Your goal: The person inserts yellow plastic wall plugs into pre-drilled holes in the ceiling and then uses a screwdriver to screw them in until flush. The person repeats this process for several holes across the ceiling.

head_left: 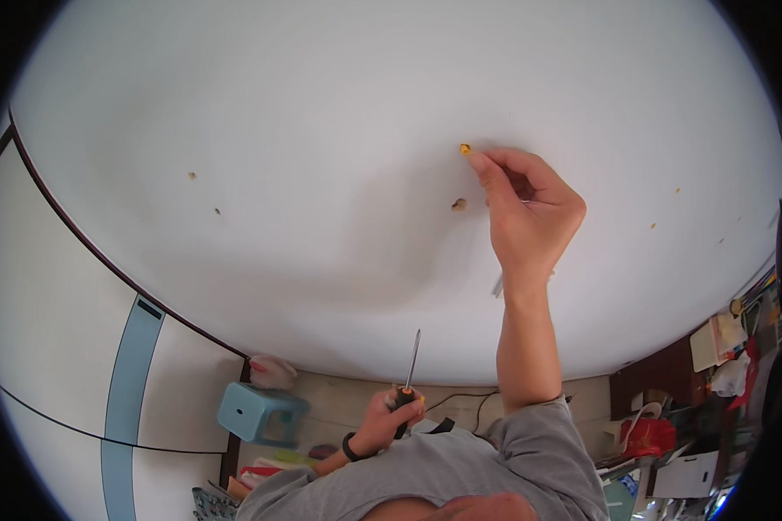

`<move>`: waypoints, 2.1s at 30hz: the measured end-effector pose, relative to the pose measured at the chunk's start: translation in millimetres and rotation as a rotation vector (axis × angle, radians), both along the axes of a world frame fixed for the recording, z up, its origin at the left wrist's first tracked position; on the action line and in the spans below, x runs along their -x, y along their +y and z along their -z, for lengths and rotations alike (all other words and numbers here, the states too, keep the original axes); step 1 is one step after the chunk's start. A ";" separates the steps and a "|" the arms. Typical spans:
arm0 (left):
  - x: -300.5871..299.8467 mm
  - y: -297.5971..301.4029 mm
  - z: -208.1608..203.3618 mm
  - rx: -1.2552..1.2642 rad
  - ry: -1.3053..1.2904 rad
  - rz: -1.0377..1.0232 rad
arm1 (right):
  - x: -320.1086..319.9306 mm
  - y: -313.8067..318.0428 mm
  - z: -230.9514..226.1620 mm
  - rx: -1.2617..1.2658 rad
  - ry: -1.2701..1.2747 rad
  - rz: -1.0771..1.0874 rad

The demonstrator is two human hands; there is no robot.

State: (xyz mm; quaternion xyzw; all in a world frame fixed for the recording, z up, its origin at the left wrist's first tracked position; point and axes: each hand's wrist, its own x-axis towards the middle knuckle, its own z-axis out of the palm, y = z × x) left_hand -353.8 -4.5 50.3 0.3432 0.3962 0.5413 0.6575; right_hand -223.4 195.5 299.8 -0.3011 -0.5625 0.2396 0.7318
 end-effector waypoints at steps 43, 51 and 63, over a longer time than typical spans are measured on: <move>-19.8 16.4 -19.9 -0.050 -0.053 -0.029 | -77.1 -101.6 186.8 0.398 -0.354 -0.851; -27.4 15.3 -24.1 -0.031 -0.147 -0.155 | -67.4 -110.2 193.1 0.329 -0.346 -0.754; -14.8 0.4 -5.5 0.180 -0.506 -0.155 | -47.3 -127.1 194.2 0.188 -0.476 -0.568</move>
